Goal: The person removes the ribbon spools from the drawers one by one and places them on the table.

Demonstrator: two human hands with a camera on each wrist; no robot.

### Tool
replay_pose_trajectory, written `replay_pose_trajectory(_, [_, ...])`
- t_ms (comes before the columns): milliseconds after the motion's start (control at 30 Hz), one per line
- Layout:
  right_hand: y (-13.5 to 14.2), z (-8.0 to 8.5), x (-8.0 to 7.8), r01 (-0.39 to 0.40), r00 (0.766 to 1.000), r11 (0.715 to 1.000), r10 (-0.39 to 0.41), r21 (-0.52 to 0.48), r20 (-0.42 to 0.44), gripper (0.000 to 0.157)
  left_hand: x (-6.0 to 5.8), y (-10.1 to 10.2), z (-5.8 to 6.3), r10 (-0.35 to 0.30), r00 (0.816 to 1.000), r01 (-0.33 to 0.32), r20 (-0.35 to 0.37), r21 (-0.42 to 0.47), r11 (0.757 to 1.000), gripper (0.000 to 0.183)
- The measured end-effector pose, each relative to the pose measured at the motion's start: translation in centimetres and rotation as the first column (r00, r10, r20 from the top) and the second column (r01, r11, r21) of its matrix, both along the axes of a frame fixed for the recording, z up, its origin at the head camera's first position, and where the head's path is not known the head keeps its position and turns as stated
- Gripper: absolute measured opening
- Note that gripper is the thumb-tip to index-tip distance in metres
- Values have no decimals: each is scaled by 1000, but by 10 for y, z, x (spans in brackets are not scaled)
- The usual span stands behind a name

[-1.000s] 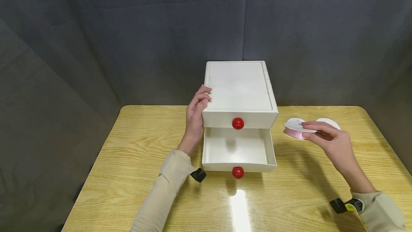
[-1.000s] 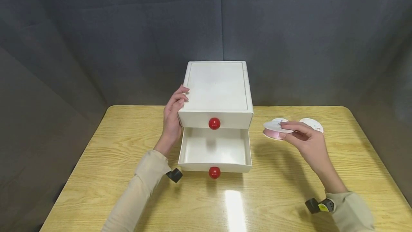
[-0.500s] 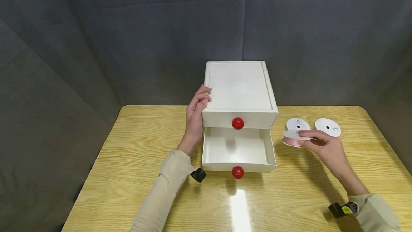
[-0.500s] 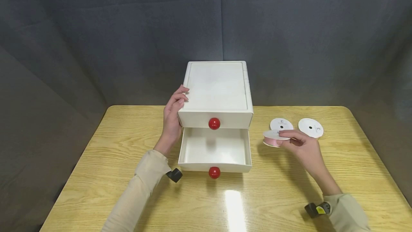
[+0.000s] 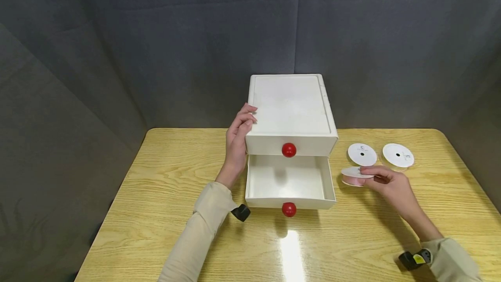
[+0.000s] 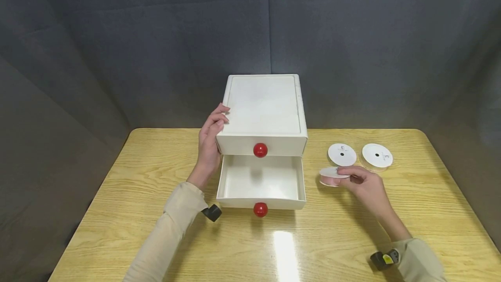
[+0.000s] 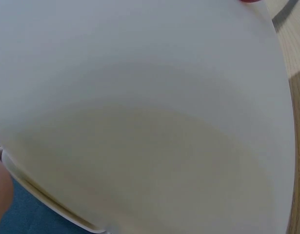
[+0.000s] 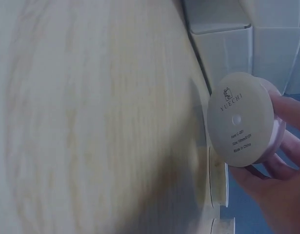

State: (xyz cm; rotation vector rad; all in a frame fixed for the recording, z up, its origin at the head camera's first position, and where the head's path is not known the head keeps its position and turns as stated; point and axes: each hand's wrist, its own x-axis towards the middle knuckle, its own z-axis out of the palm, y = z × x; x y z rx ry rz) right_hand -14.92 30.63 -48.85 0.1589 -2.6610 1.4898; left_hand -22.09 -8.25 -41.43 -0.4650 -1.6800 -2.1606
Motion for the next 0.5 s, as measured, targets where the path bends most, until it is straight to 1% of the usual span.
replay_pose_trajectory(200, [0,-4,-1,-31,999,999,33,41,-42,25,-1,0,-1,5,1000,-5,-10,2,1000,20])
replay_pose_trajectory(333, [-1,-4,-1,-60,995,994,67,92,-74,26,-1,0,-1,3,1000,-3,-14,4,1000,22])
replay_pose_trajectory(500, [-1,-3,-1,-99,987,982,117,163,-110,28,-2,0,-1,0,1000,0,-26,6,1000,22])
